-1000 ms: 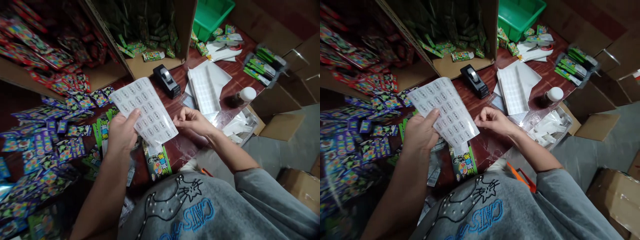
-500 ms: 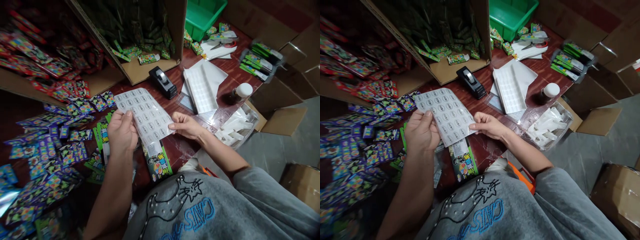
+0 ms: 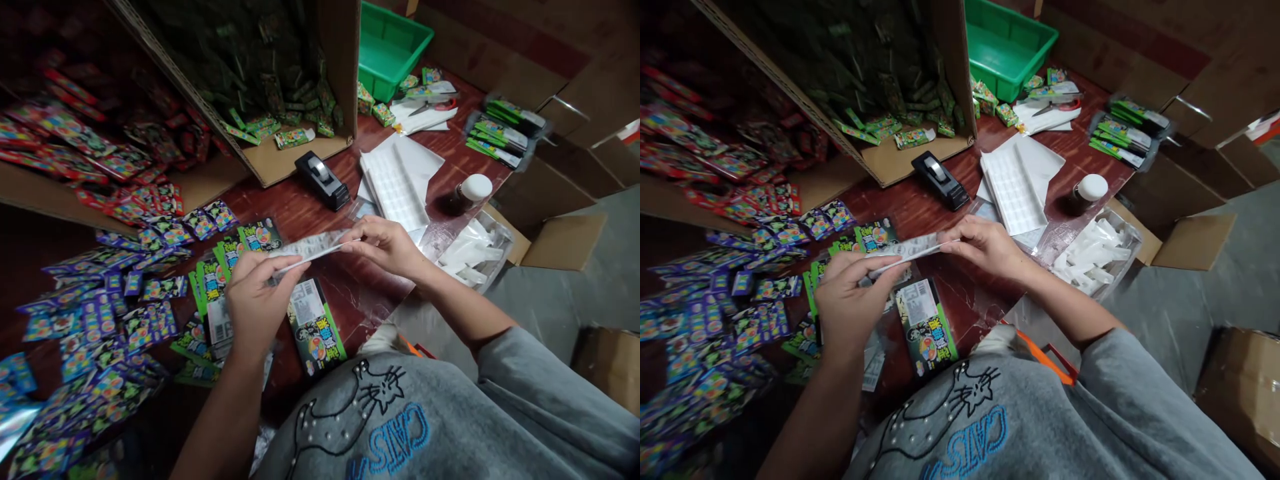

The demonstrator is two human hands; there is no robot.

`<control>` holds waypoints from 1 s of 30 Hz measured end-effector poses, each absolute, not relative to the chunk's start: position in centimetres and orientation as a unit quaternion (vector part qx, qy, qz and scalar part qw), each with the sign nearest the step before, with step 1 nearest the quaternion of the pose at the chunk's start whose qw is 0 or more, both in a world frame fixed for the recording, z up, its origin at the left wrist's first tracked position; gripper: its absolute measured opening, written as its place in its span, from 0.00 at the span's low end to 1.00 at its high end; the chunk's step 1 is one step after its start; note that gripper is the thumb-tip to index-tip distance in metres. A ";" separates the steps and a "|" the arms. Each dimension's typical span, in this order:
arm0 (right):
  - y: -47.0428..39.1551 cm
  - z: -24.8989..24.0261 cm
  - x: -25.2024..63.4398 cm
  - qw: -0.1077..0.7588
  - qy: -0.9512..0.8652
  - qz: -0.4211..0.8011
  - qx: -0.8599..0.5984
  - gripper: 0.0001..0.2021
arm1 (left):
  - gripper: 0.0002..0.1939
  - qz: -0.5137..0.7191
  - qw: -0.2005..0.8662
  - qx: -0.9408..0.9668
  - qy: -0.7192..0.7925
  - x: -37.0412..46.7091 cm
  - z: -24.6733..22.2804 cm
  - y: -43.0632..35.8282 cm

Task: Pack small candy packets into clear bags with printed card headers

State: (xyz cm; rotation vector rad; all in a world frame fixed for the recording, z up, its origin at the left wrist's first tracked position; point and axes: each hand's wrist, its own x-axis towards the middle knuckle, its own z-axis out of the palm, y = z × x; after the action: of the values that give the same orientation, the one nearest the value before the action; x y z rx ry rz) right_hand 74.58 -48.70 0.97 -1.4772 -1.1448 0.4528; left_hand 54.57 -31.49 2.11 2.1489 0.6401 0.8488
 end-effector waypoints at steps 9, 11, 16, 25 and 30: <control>-49.0 0.8 72.8 0.643 -0.373 0.301 -0.597 0.20 | 0.16 0.241 0.578 0.714 0.313 55.5 1.2 -32.9; -48.9 0.2 72.3 0.658 -0.337 0.307 -0.600 0.21 | 0.21 0.242 0.626 0.652 0.354 55.7 0.5 -33.2; -48.9 -1.2 71.5 0.659 -0.280 0.331 -0.615 0.23 | 0.23 0.235 0.663 0.585 0.404 55.9 -0.9 -33.1; -50.9 -2.2 76.4 0.622 -0.323 0.418 -0.578 0.22 | 0.20 0.216 0.592 0.652 0.420 56.6 -2.1 -32.9; -51.5 -0.3 79.4 0.520 -0.499 0.331 -0.609 0.14 | 0.18 0.203 0.570 0.692 0.393 57.2 -2.1 -33.4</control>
State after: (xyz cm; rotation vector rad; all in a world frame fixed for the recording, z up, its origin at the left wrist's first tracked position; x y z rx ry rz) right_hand 79.44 -51.51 -0.32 -1.4603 -1.1965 0.7942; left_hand 57.23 -33.39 -2.10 1.6245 0.9233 0.4762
